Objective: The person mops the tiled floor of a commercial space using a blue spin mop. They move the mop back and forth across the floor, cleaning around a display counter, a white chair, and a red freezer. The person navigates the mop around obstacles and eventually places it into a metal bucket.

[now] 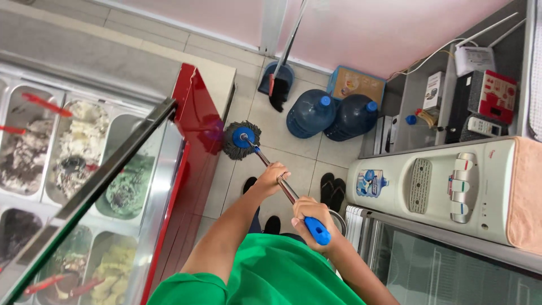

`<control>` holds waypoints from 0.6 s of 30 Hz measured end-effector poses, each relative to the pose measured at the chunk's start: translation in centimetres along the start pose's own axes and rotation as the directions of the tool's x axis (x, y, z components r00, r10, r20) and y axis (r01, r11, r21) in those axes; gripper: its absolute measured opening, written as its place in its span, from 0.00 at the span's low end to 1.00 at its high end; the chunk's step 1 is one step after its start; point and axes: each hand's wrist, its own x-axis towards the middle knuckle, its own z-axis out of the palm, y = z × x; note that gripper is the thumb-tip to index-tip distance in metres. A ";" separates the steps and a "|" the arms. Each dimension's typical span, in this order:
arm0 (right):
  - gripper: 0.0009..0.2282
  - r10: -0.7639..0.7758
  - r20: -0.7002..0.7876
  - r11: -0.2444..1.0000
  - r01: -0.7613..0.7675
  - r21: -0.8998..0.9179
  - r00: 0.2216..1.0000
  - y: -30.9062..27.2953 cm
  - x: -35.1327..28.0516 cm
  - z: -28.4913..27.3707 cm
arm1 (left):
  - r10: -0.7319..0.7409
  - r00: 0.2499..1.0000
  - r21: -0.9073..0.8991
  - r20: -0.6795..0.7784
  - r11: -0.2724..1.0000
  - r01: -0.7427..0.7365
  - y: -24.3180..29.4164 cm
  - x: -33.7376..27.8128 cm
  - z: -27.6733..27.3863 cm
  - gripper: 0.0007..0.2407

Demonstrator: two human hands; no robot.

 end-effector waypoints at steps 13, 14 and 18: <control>0.15 -0.029 -0.268 0.999 0.039 0.032 0.963 10.2 9.9 -2.9 | 0.028 1.000 0.396 -0.012 0.918 -0.020 -6.7 16.1 -5.4 0.15; 0.15 -0.040 -0.262 0.997 0.055 0.047 0.964 10.2 10.3 -3.0 | 0.048 0.999 0.382 -0.024 0.924 -0.035 -6.6 15.9 -6.0 0.17; 0.17 -0.049 -0.242 0.982 0.091 0.167 0.969 8.0 11.6 -5.1 | 0.094 0.983 0.395 -0.156 0.918 -0.025 -4.3 14.0 -6.7 0.17</control>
